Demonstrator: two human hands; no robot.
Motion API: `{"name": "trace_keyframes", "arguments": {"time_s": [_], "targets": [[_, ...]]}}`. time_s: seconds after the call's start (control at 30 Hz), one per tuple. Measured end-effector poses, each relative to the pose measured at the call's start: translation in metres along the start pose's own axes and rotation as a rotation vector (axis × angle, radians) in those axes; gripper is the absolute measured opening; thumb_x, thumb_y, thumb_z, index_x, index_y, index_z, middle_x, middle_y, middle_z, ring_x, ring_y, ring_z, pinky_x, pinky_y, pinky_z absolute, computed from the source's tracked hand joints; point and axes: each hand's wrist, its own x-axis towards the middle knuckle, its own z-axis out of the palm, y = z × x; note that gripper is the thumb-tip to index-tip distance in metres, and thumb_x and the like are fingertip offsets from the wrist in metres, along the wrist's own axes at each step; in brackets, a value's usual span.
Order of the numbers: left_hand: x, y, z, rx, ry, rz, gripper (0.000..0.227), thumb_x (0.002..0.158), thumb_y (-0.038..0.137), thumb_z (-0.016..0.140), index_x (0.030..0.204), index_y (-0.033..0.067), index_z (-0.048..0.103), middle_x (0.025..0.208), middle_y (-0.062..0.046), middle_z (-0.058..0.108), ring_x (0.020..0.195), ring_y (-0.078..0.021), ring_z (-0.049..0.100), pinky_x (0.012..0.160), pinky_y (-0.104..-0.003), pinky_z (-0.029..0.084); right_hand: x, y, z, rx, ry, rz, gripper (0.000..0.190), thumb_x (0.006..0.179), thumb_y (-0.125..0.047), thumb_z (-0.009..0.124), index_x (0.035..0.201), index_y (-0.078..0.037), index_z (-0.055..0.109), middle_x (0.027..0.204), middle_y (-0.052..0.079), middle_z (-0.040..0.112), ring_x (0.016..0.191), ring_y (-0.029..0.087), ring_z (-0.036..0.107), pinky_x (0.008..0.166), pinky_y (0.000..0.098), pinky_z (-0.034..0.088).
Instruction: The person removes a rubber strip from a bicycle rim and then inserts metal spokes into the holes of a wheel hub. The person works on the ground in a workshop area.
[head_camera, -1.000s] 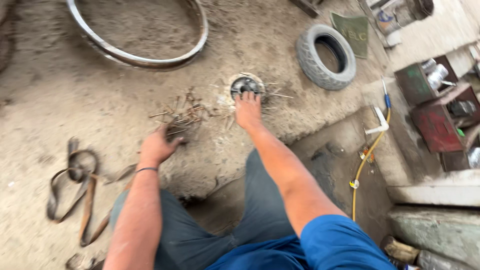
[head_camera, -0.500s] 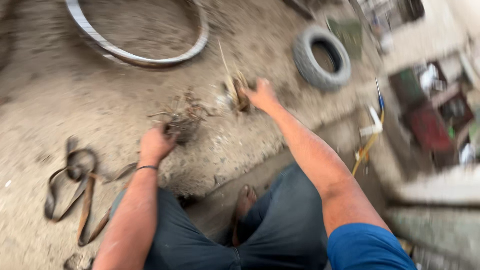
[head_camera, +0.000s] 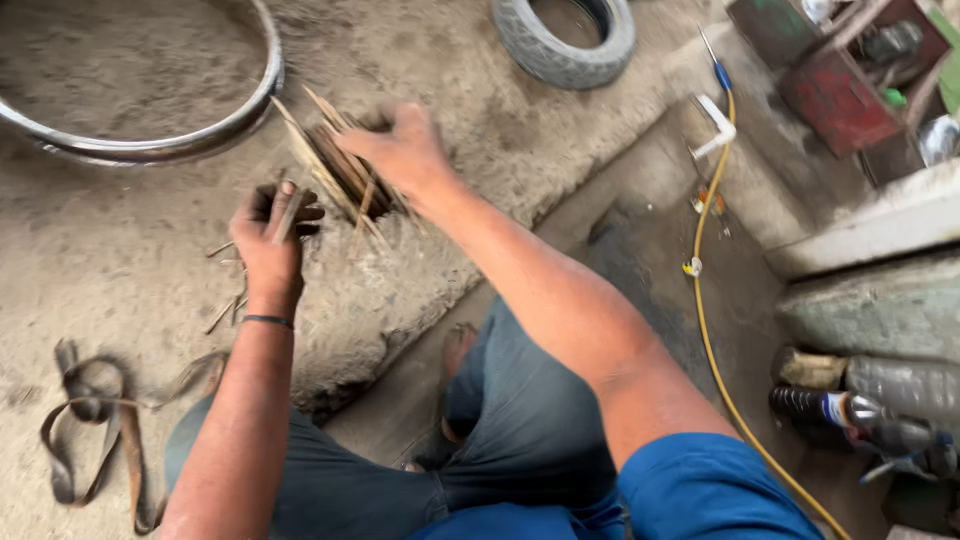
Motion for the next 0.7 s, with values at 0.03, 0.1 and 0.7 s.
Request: {"name": "trace_keyframes", "arguments": {"time_s": [0.03, 0.1, 0.7], "targets": [[0.005, 0.004, 0.008, -0.138, -0.019, -0.067, 0.031, 0.105, 0.027, 0.065, 0.106, -0.0037, 0.062, 0.091, -0.012, 0.073, 0.077, -0.0204, 0.072, 0.067, -0.031, 0.057, 0.006, -0.004, -0.002, 0.037, 0.009, -0.097, 0.021, 0.083, -0.016, 0.084, 0.086, 0.004, 0.075, 0.080, 0.015, 0.072, 0.069, 0.018, 0.064, 0.059, 0.0339, 0.051], [0.008, 0.014, 0.015, -0.190, -0.093, -0.106, 0.030, 0.105, 0.024, 0.066, 0.115, -0.0046, 0.064, 0.096, -0.011, 0.069, 0.083, -0.0175, 0.068, 0.071, -0.032, 0.058, 0.007, -0.012, 0.000, 0.172, 0.079, -0.074, 0.019, 0.077, -0.014, 0.082, 0.087, 0.000, 0.076, 0.082, 0.011, 0.075, 0.070, 0.015, 0.068, 0.061, 0.0310, 0.055], [0.036, -0.059, -0.074, -0.337, -0.126, -0.164, 0.046, 0.115, 0.029, 0.049, 0.150, -0.0008, 0.053, 0.136, -0.012, 0.063, 0.118, -0.0246, 0.064, 0.096, -0.038, 0.055, 0.015, 0.041, 0.086, 0.211, -0.043, -0.039, 0.044, 0.072, -0.037, 0.082, 0.098, -0.002, 0.076, 0.095, 0.015, 0.072, 0.082, 0.021, 0.069, 0.066, 0.0332, 0.057]]}}
